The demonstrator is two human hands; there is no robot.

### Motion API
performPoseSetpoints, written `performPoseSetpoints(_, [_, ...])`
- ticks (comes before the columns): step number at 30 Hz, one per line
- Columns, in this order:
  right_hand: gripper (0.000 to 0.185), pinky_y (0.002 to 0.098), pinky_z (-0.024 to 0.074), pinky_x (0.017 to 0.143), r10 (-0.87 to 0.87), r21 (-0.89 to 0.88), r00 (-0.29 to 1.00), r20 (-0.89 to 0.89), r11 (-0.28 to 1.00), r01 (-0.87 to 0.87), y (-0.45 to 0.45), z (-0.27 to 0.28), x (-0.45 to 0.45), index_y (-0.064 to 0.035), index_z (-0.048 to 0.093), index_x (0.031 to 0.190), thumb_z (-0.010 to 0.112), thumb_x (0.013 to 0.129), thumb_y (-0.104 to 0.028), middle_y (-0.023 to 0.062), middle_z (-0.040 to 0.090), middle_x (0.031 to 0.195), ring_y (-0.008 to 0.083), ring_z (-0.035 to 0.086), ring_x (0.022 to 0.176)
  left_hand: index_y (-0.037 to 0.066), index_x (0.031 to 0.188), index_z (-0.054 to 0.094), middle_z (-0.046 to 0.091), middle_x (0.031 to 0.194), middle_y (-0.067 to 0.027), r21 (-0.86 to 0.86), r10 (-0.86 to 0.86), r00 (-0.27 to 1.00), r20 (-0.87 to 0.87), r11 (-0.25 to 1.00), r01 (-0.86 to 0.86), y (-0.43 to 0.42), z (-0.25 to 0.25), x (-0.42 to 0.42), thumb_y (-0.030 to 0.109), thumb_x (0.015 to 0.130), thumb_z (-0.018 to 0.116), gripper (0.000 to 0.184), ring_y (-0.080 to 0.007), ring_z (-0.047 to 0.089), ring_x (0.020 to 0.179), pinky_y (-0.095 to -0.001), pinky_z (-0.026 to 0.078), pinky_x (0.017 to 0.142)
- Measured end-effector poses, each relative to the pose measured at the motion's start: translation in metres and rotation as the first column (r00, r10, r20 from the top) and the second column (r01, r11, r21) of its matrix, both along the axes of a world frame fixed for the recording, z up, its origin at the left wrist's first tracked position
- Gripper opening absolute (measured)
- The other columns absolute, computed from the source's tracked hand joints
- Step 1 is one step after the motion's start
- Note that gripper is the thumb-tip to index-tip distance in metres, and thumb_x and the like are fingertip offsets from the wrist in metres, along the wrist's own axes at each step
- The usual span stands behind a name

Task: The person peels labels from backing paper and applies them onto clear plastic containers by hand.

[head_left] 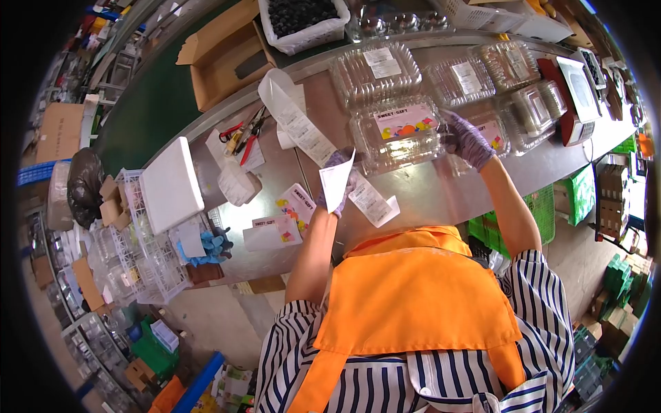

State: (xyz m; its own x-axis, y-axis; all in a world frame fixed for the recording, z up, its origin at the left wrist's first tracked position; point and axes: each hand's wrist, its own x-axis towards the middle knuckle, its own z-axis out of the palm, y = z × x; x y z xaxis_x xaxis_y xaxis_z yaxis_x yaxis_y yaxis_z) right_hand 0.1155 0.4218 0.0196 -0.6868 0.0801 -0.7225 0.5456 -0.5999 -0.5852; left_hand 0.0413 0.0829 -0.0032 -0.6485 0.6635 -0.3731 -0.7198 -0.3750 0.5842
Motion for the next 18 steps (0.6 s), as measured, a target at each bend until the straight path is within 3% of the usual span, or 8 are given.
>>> performPoseSetpoints(1, [0.045, 0.0199, 0.0445, 0.047, 0.017, 0.027, 0.995, 0.094, 0.999, -0.020, -0.008, 0.006, -0.006, -0.0091, 0.054, 0.117, 0.068, 0.082, -0.034, 0.0078, 0.064, 0.091, 0.0110, 0.059, 0.059, 0.006, 0.100, 0.060, 0.063, 0.080, -0.0051, -0.021, -0.056, 0.996, 0.069, 0.998, 0.057, 0.006, 0.006, -0.007, 0.020, 0.092, 0.049, 0.019, -0.0054, 0.044, 0.043, -0.0143, 0.030, 0.034])
performPoseSetpoints(3, [0.051, 0.0239, 0.0499, 0.052, 0.015, 0.128, 0.999, -0.053, 0.992, -0.008, -0.025, 0.019, -0.006, -0.0076, 0.047, 0.125, 0.068, 0.083, -0.028, 0.0113, 0.063, 0.099, 0.0150, 0.063, 0.067, 0.010, 0.085, 0.059, 0.054, 0.061, 0.0013, 0.017, -0.217, 0.963, 0.158, 0.976, 0.217, 0.022, 0.015, -0.023, 0.035, 0.093, 0.050, 0.027, -0.0068, 0.038, 0.039, -0.0180, 0.028, 0.033])
performPoseSetpoints(6, [0.069, 0.0337, 0.0573, 0.071, 0.013, 0.046, 0.976, -0.215, 0.999, -0.003, -0.027, 0.009, -0.005, -0.0101, 0.026, 0.140, 0.066, 0.084, -0.014, 0.0137, 0.058, 0.114, 0.0260, 0.066, 0.089, 0.010, 0.092, 0.058, 0.054, 0.072, 0.0023, -0.425, -0.231, 0.949, -0.216, 0.897, 0.121, 0.043, 0.025, -0.021, 0.035, 0.092, 0.054, 0.025, -0.0073, 0.047, 0.060, -0.0206, 0.039, 0.053])
performPoseSetpoints(7, [0.072, 0.0348, 0.0571, 0.074, 0.009, 0.015, 0.967, -0.253, 1.000, -0.005, -0.029, 0.007, -0.002, -0.0114, 0.023, 0.142, 0.065, 0.084, -0.012, 0.0138, 0.057, 0.115, 0.0275, 0.065, 0.092, 0.010, 0.098, 0.056, 0.056, 0.088, -0.0002, -0.422, -0.199, 0.939, -0.281, 0.904, 0.065, 0.047, 0.008, -0.021, 0.033, 0.091, 0.057, 0.024, -0.0094, 0.049, 0.079, -0.0231, 0.042, 0.070])
performPoseSetpoints(13, [0.072, 0.0311, 0.0537, 0.081, 0.029, 0.165, 0.929, -0.370, 0.986, 0.035, -0.035, 0.014, 0.008, -0.0141, 0.026, 0.143, 0.066, 0.083, -0.008, 0.0079, 0.052, 0.124, 0.0184, 0.060, 0.100, 0.008, 0.116, 0.048, 0.057, 0.103, -0.0035, -0.320, -0.115, 0.873, -0.474, 0.946, -0.050, 0.048, 0.011, 0.000, 0.020, 0.091, 0.058, 0.029, -0.0128, 0.054, 0.090, -0.0285, 0.047, 0.083])
performPoseSetpoints(15, [0.071, 0.0310, 0.0522, 0.084, 0.032, 0.238, 0.906, -0.422, 0.968, 0.076, -0.030, 0.026, 0.011, -0.0105, 0.028, 0.142, 0.065, 0.082, -0.007, 0.0071, 0.050, 0.127, 0.0175, 0.059, 0.101, 0.009, 0.121, 0.043, 0.055, 0.109, -0.0071, -0.089, 0.075, 0.997, -0.008, 0.993, -0.076, 0.048, 0.009, -0.004, 0.015, 0.089, 0.060, 0.037, -0.0164, 0.056, 0.091, -0.0295, 0.049, 0.085])
performPoseSetpoints(16, [0.070, 0.0310, 0.0514, 0.085, 0.038, 0.272, 0.893, -0.448, 0.957, 0.096, -0.027, 0.034, 0.012, -0.0087, 0.028, 0.142, 0.065, 0.082, -0.006, 0.0066, 0.049, 0.128, 0.0171, 0.059, 0.101, 0.009, 0.124, 0.041, 0.054, 0.112, -0.0089, 0.015, 0.125, 0.961, 0.246, 0.991, -0.132, 0.047, 0.022, -0.007, 0.012, 0.088, 0.061, 0.042, -0.0182, 0.057, 0.092, -0.0300, 0.051, 0.085])
performPoseSetpoints(18, [0.067, 0.0299, 0.0509, 0.084, -0.008, 0.329, 0.919, -0.393, 0.932, 0.149, 0.009, 0.049, 0.026, -0.0030, 0.033, 0.138, 0.065, 0.080, -0.009, 0.0079, 0.049, 0.129, 0.0173, 0.057, 0.104, 0.013, 0.128, 0.041, 0.052, 0.118, -0.0112, -0.227, 0.072, 0.984, -0.161, 0.968, -0.108, 0.022, 0.047, 0.009, 0.011, 0.085, 0.064, 0.048, -0.0211, 0.059, 0.092, -0.0310, 0.051, 0.089])
